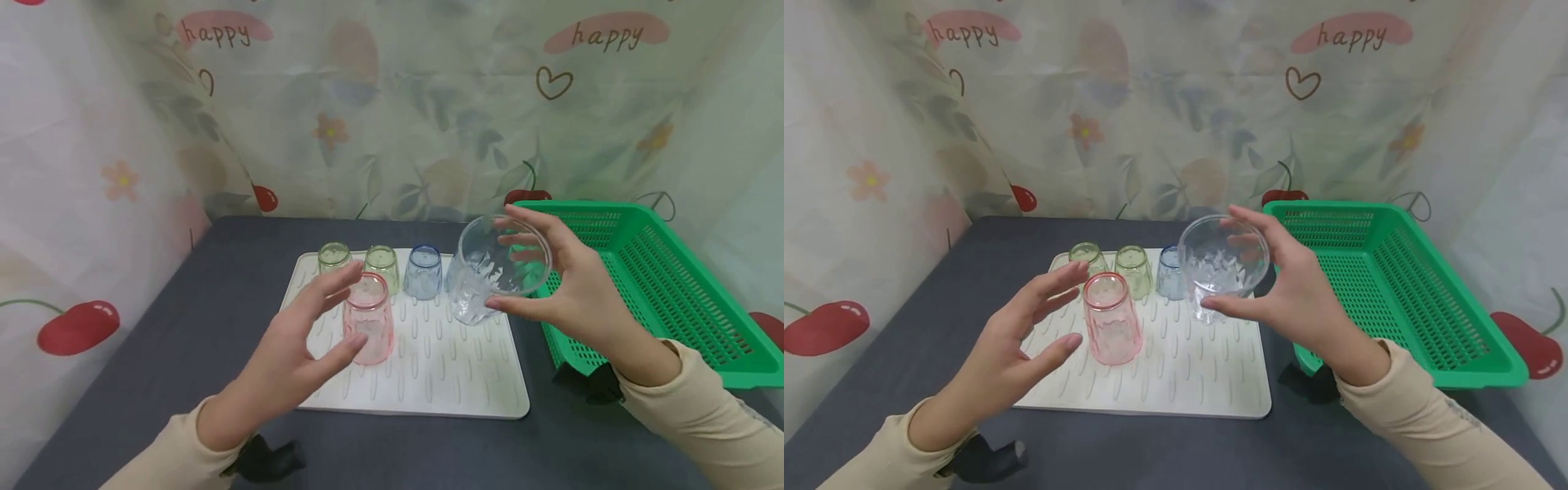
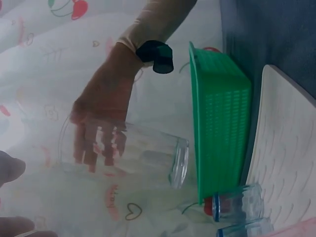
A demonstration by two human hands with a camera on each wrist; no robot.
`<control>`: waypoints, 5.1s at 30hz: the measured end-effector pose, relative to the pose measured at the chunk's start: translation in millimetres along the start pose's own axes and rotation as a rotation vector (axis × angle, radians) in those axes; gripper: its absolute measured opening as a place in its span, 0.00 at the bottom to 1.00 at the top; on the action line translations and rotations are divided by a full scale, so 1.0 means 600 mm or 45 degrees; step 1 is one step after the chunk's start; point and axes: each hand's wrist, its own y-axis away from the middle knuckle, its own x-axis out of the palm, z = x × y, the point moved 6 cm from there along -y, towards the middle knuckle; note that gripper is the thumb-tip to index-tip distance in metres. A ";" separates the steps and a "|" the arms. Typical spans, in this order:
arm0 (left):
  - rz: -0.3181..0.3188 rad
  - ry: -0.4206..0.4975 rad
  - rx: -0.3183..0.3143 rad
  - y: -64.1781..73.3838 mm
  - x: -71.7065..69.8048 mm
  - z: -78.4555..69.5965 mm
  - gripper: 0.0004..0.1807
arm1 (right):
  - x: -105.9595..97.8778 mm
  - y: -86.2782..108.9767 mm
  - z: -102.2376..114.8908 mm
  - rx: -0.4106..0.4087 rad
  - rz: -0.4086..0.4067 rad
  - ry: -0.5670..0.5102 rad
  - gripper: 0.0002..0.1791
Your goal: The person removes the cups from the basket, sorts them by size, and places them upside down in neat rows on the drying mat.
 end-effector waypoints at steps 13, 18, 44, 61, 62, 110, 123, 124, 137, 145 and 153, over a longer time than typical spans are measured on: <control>0.160 0.262 -0.113 -0.024 0.052 -0.008 0.40 | 0.072 0.024 0.011 -0.051 0.205 -0.088 0.57; 0.240 0.292 -0.166 -0.025 0.073 -0.005 0.42 | 0.091 0.032 0.016 -0.060 0.256 -0.112 0.57; 0.152 0.299 -0.069 -0.023 0.086 -0.001 0.45 | 0.117 0.054 0.022 0.025 0.411 -0.173 0.55; 0.091 0.215 0.067 -0.025 0.075 -0.010 0.44 | 0.122 0.057 0.031 -0.038 0.345 -0.289 0.56; 0.086 0.213 0.072 -0.026 0.074 -0.011 0.44 | 0.122 0.058 0.031 -0.038 0.341 -0.292 0.56; 0.015 0.835 0.124 -0.024 0.006 0.006 0.43 | 0.089 0.086 -0.024 0.113 0.293 -0.441 0.35; 0.177 0.750 -0.103 -0.011 0.018 0.026 0.47 | 0.044 0.067 -0.015 -0.042 0.207 -0.798 0.38; 0.185 0.699 -0.102 -0.011 0.016 0.026 0.48 | 0.040 0.067 -0.014 -0.041 0.199 -0.790 0.37; 0.051 0.093 -0.129 0.012 -0.038 0.048 0.36 | 0.018 0.061 -0.015 -0.004 0.165 -0.668 0.36; 0.031 -0.250 -0.186 0.042 -0.054 0.076 0.31 | 0.020 0.057 -0.027 0.078 0.089 -0.553 0.35; 0.106 -0.455 -0.209 0.068 -0.043 0.100 0.28 | 0.023 0.052 -0.030 0.096 0.048 -0.574 0.34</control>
